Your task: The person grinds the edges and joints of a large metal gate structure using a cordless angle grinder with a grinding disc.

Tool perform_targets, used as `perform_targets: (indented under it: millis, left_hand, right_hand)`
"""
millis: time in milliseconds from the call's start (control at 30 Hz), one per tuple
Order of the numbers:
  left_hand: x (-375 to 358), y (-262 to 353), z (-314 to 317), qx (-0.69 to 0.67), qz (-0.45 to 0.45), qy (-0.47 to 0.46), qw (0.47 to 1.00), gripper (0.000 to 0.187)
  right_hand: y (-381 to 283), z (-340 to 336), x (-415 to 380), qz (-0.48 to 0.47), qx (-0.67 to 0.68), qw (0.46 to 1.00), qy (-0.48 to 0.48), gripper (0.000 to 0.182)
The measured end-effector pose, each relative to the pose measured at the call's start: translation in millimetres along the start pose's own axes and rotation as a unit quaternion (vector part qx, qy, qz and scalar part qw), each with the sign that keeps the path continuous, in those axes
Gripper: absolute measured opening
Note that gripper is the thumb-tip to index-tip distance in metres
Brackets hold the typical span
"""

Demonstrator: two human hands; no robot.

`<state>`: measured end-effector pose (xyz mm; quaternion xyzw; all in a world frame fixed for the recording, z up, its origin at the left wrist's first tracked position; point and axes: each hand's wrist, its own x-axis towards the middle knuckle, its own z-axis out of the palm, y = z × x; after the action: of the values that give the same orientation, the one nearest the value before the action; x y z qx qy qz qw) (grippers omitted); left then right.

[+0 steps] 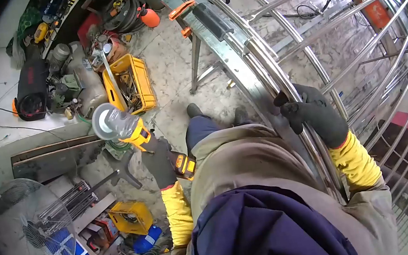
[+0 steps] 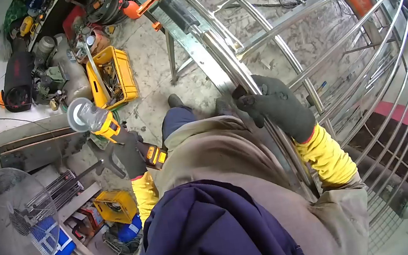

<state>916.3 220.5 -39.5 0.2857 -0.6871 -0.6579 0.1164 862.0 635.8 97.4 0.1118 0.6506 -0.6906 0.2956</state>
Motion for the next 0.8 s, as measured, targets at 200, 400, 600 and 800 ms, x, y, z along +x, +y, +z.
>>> perform_targets:
  millis: [200, 400, 600, 800]
  left_hand:
    - [1.4, -4.0, 3.5, 0.045, 0.007, -0.036, 0.998, 0.025]
    - [-0.9, -7.7, -3.4, 0.035, 0.007, -0.017, 0.999, 0.025]
    - [-2.5, 21.1, -9.9, 0.13, 0.044, -0.005, 0.991, 0.021]
    - [5.9, 91.5, 5.0, 0.264, 0.115, -0.031, 0.957, 0.021]
  right_hand:
    - [6.8, -2.4, 1.9, -0.017, 0.051, 0.999, -0.008, 0.03]
    - [3.3, 2.9, 0.3, -0.026, 0.049, 0.998, 0.014, 0.028]
    - [1.2, 2.9, -1.3, -0.025, 0.024, 0.999, 0.014, 0.03]
    - [-21.8, -16.3, 41.1, -0.214, -0.238, 0.943, 0.09, 0.036]
